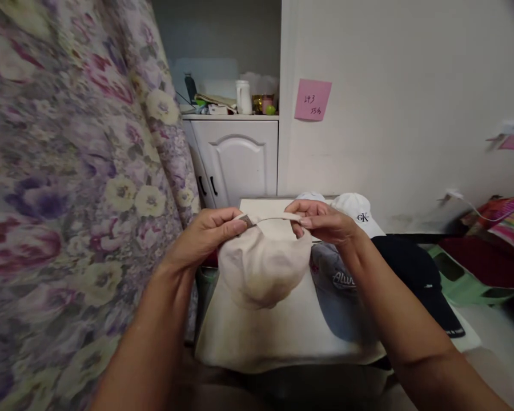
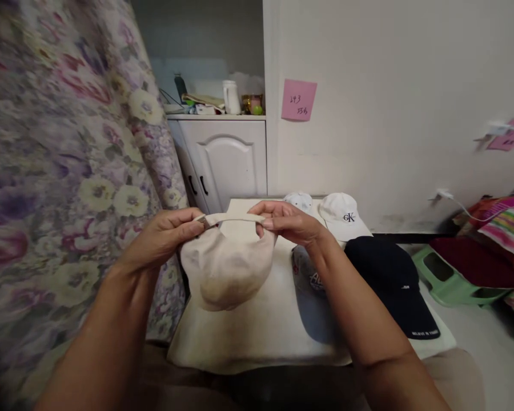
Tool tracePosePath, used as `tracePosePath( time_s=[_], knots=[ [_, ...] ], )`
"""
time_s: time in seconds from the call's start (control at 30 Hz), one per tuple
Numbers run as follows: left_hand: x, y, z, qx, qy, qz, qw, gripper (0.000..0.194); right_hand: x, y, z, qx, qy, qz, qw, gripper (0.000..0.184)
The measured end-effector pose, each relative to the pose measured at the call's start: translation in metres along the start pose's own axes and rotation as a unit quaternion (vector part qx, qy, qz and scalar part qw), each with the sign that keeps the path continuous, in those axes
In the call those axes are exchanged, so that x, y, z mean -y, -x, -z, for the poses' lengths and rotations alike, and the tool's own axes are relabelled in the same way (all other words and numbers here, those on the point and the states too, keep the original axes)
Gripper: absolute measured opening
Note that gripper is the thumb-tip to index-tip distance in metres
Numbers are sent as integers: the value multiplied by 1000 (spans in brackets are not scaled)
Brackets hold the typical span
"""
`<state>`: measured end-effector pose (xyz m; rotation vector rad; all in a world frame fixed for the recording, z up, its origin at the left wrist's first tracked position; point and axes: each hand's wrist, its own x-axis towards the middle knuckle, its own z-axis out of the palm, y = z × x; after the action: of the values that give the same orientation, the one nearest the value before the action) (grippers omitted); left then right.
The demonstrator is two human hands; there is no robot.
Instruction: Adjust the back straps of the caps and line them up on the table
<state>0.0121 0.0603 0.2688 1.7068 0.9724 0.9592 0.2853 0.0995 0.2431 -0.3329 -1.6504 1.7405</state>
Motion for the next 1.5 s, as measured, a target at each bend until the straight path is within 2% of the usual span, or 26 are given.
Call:
tracePosePath(
  time_s=[0.1, 0.27, 0.37, 0.5, 0.6, 0.73, 0.8, 0.9, 1.07, 1.23, 1.3, 1.43, 1.5],
  knots=[
    [19, -5, -12, 60, -12, 39, 997, 39, -24, 17, 2, -13, 45, -57, 997, 36],
    [77, -10, -43, 168, 2, 120, 978, 39, -91, 55, -5, -31, 72, -209, 975, 30],
    [97, -14, -56, 234, 29, 125, 964, 36, -108, 63, -11, -28, 72, -241, 968, 29],
    [106, -17, -62, 277, 41, 117, 953, 34, -111, 61, -15, -13, 120, -242, 963, 36],
    [109, -15, -59, 290, 93, 135, 943, 30, -116, 63, -14, 18, 97, -242, 965, 37],
    [106, -8, -51, 342, 109, 116, 926, 50, -126, 73, -10, 31, 48, -250, 967, 37],
    [103, -5, -48, 346, 98, 100, 928, 59, -125, 78, -9, 35, 37, -259, 965, 36],
    [98, -2, -49, 346, 91, 91, 930, 60, -114, 83, -11, 30, 31, -251, 967, 36],
    [95, -5, -62, 341, 98, 85, 931, 62, -94, 79, -23, -53, 63, -176, 981, 34],
    [94, -7, -67, 315, 68, 90, 942, 62, -99, 75, -32, -127, 32, -161, 978, 29],
    [92, -6, -66, 291, 15, 66, 954, 54, -103, 77, -32, -158, -3, -161, 974, 30],
    [88, -3, -70, 234, -113, -4, 966, 18, -110, 81, -29, -201, -36, -144, 968, 31],
    [86, -2, -76, 197, -165, -21, 966, 20, -113, 82, -28, -225, -54, -131, 964, 31]
  ],
)
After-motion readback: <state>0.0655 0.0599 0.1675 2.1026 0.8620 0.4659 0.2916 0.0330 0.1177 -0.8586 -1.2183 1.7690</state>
